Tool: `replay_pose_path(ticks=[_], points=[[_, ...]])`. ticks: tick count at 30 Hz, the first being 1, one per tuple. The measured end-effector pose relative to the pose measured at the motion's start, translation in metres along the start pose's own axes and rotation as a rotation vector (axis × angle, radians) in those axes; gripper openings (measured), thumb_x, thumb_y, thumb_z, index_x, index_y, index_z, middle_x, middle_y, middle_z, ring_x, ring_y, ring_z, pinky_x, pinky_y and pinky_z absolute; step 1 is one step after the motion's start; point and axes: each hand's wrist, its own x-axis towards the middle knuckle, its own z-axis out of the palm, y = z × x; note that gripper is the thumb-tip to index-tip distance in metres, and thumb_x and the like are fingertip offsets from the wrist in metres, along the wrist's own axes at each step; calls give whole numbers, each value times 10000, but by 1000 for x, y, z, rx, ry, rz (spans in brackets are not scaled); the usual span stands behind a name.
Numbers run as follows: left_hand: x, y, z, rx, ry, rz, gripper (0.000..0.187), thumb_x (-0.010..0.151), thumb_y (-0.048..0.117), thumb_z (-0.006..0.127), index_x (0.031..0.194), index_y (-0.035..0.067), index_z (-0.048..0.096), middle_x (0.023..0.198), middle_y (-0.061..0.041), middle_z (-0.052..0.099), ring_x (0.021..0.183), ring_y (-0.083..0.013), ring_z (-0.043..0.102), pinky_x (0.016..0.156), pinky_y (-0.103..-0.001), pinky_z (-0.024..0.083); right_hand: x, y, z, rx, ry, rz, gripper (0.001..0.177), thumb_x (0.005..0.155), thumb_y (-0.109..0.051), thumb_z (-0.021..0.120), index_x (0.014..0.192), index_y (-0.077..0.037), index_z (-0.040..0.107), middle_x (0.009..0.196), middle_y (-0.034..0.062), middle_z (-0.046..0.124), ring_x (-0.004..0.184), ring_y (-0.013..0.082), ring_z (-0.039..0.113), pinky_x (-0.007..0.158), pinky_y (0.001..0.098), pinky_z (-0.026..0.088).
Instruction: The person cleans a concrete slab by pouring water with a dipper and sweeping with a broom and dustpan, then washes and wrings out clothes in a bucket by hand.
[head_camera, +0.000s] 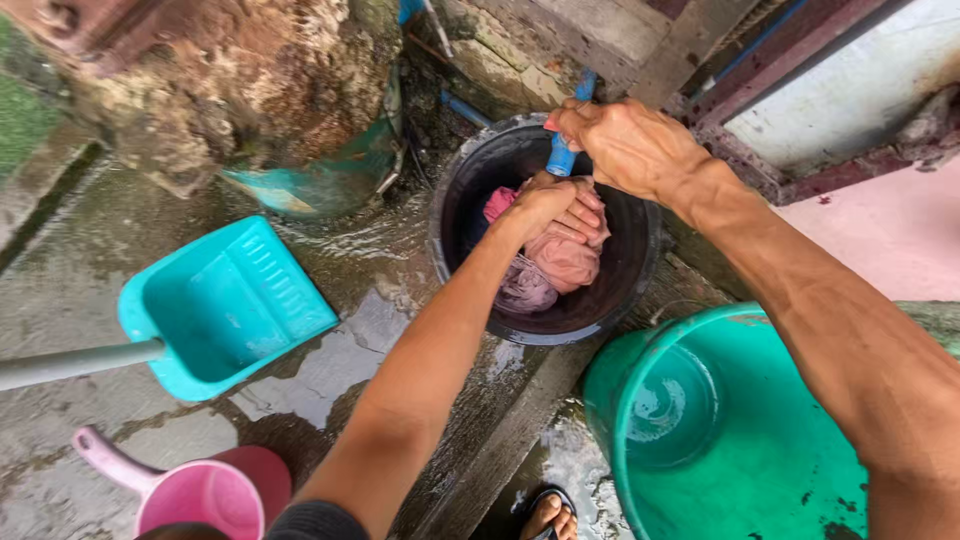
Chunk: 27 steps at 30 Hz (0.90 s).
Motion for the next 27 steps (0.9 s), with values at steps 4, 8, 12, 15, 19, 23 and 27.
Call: replay_pose_path(ticks=[4, 8, 12, 15, 19, 23, 27], points=[[-1, 0, 7, -38, 92, -82, 391, 980, 200, 438, 1033, -73, 713, 892, -256, 772, 747, -359, 801, 645, -462, 694, -6, -18, 0, 201, 116, 113, 320, 1007, -164, 596, 1325, -134, 615, 1265, 182, 644, 1004, 408, 674, 771, 526, 555], [4, 4, 12, 21, 203, -99, 452, 1040, 326, 467, 1041, -65, 694, 903, -232, 774, 751, -337, 782, 632, -442, 669, 8, -30, 30, -114, 286, 347, 341, 1052, -436, 555, 1102, -104, 618, 812, 228, 682, 636, 392, 682, 517, 493, 551], [13, 1, 3, -64, 226, -107, 388, 1024, 267, 474, 1073, -66, 669, 920, -243, 761, 753, -358, 773, 625, -478, 663, 23, -32, 66, -196, 569, 347, 268, 1120, -370, 536, 982, -148, 596, 538, 120, 605, 434, 345, 607, 427, 476, 497], [19, -6, -2, -152, 235, -111, 346, 1013, 222, 479, 1097, -67, 650, 932, -251, 752, 755, -375, 766, 620, -506, 659, 29, -34, 76, -214, 555, 389, 277, 1110, -370, 537, 948, -154, 600, 559, 130, 629, 457, 352, 626, 448, 483, 510], [36, -23, -18, -268, 248, -115, 299, 998, 162, 486, 1130, -68, 624, 949, -261, 739, 758, -396, 757, 613, -543, 654, 32, -33, 76, -228, 472, 406, 304, 1108, -378, 531, 923, -143, 584, 559, 132, 632, 454, 349, 630, 431, 477, 506], [85, -51, -40, -425, 299, -130, 283, 972, 117, 443, 1113, -47, 624, 927, -230, 720, 763, -380, 725, 645, -586, 620, 37, -35, 81, -213, 513, 442, 305, 1112, -377, 525, 918, -146, 574, 587, 130, 651, 466, 357, 636, 435, 482, 509], [108, -75, -54, -684, 269, -63, 322, 989, 229, 441, 1079, 4, 653, 873, -175, 698, 724, -302, 680, 651, -530, 595, 41, -43, 79, -265, 541, 505, 295, 1089, -400, 530, 917, -166, 581, 566, 125, 641, 445, 362, 622, 421, 489, 504]])
